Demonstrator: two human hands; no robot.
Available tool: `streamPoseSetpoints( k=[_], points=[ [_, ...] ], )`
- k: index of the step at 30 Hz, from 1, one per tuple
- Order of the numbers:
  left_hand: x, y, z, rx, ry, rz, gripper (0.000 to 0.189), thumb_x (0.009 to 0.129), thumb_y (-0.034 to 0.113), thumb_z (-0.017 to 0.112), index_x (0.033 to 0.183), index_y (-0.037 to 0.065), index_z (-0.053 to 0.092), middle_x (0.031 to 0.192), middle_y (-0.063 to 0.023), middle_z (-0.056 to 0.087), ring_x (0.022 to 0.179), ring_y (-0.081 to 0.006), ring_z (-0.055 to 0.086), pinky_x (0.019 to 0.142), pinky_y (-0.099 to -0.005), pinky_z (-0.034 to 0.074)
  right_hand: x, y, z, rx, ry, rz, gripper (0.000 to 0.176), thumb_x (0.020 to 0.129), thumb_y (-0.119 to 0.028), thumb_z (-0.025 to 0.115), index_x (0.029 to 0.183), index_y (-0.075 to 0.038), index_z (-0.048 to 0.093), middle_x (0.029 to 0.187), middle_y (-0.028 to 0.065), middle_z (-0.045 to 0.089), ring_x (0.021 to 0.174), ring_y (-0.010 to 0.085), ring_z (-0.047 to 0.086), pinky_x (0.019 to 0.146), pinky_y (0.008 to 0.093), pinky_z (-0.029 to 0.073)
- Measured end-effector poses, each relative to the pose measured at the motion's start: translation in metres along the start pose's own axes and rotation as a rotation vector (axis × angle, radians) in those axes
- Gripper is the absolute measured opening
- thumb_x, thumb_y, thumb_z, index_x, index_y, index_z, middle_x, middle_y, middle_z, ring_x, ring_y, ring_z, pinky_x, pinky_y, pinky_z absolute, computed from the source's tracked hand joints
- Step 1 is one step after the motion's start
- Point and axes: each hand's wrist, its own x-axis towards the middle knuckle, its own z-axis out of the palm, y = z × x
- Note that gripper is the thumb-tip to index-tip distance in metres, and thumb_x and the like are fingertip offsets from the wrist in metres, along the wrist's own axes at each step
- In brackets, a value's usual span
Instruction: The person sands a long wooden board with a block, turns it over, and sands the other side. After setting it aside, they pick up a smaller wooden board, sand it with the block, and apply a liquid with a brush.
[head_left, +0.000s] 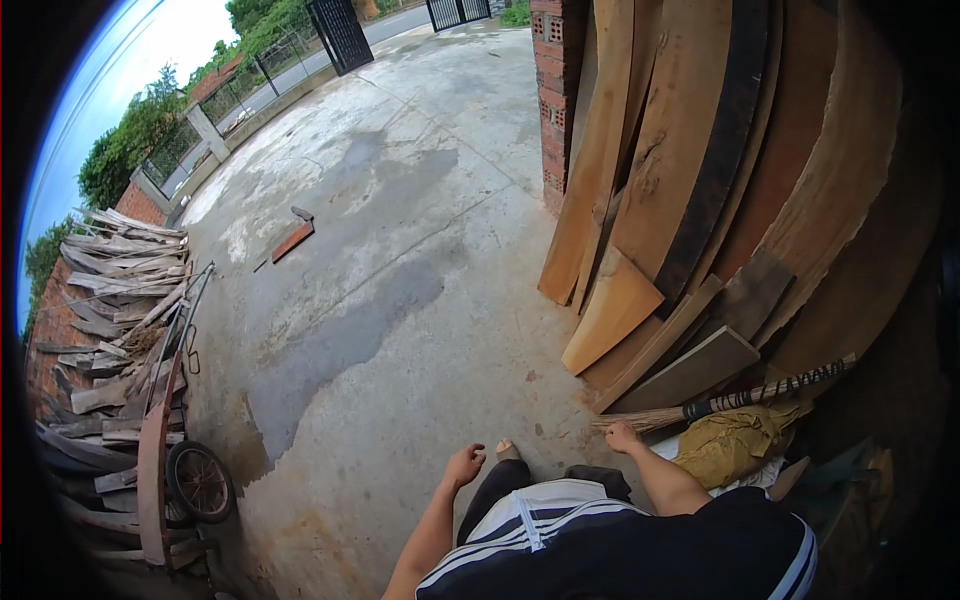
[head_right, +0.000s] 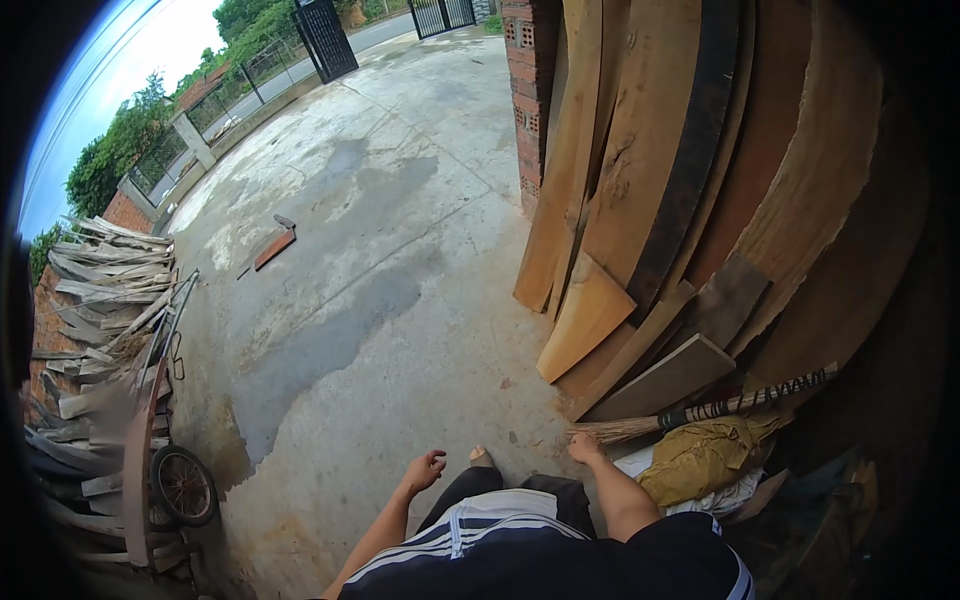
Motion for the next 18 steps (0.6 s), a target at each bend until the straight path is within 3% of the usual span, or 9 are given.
streamPoseSetpoints(
  k=[2, 5, 9, 12, 16, 18],
  points=[
    [0.022, -0.003, -0.038, 0.109, 0.006, 0.021, 0.04, 0.092, 0.022, 0.055, 0.129, 0.006, 0.058, 0.101, -0.0152, 0.072, 0.081, -0.0214, 0.072, 0.074, -0.0333, 0.055, -0.001, -0.023, -0.011, -0.004, -0.008, 0.03, 0.031, 0.081, -0.022, 0.057, 0.105, -0.012, 0.073, 0.121, 0.0155, 0.066, 0.114, 0.0335, 0.062, 0.097, 0.043, 0.049],
    [0.05, 0.0, -0.089, -0.245, -0.029, -0.133, 0.042, 0.092, 0.023, 0.056, 0.129, 0.004, 0.057, 0.098, -0.0143, 0.071, 0.079, -0.0206, 0.071, 0.069, -0.0316, 0.055, 0.017, -0.046, -0.02, 0.115, 0.143, 0.11, 0.03, 0.079, -0.021, 0.054, 0.099, -0.011, 0.074, 0.118, 0.0191, 0.066, 0.112, 0.0354, 0.061, 0.099, 0.0434, 0.047],
    [0.095, -0.023, -0.136, -0.097, -0.209, -0.295, 0.042, 0.092, 0.02, 0.058, 0.13, 0.003, 0.057, 0.096, -0.013, 0.071, 0.075, -0.0192, 0.07, 0.065, -0.031, 0.054, 0.036, -0.085, -0.058, 0.119, 0.134, 0.08, 0.033, 0.087, -0.026, 0.052, 0.111, -0.012, 0.07, 0.119, 0.0177, 0.063, 0.113, 0.0358, 0.059, 0.096, 0.0461, 0.047],
    [0.129, -0.016, -0.15, 0.029, -0.247, -0.309, 0.041, 0.092, 0.019, 0.058, 0.129, 0.004, 0.057, 0.095, -0.0121, 0.07, 0.073, -0.0187, 0.069, 0.063, -0.0308, 0.053, 0.081, -0.08, -0.068, 0.286, 0.17, 0.096, 0.031, 0.086, -0.026, 0.056, 0.109, -0.011, 0.071, 0.114, 0.0186, 0.067, 0.108, 0.0339, 0.063, 0.094, 0.0429, 0.049],
    [0.165, 0.02, -0.152, -0.197, -0.197, -0.417, 0.04, 0.093, 0.019, 0.056, 0.131, 0.005, 0.055, 0.095, -0.011, 0.069, 0.073, -0.0186, 0.067, 0.063, -0.0308, 0.053, 0.152, -0.074, -0.123, 0.299, 0.145, 0.125, 0.031, 0.085, -0.024, 0.058, 0.106, -0.008, 0.072, 0.109, 0.0186, 0.069, 0.104, 0.0342, 0.065, 0.093, 0.0417, 0.049],
    [0.173, 0.041, -0.147, -0.242, -0.183, -0.447, 0.041, 0.094, 0.019, 0.055, 0.132, 0.005, 0.054, 0.096, -0.0111, 0.069, 0.075, -0.0188, 0.067, 0.065, -0.0305, 0.053, 0.188, -0.062, -0.154, 0.319, 0.248, 0.214, 0.036, 0.087, -0.024, 0.058, 0.115, -0.005, 0.067, 0.12, 0.0194, 0.064, 0.112, 0.0348, 0.06, 0.097, 0.0413, 0.047]
  ],
)
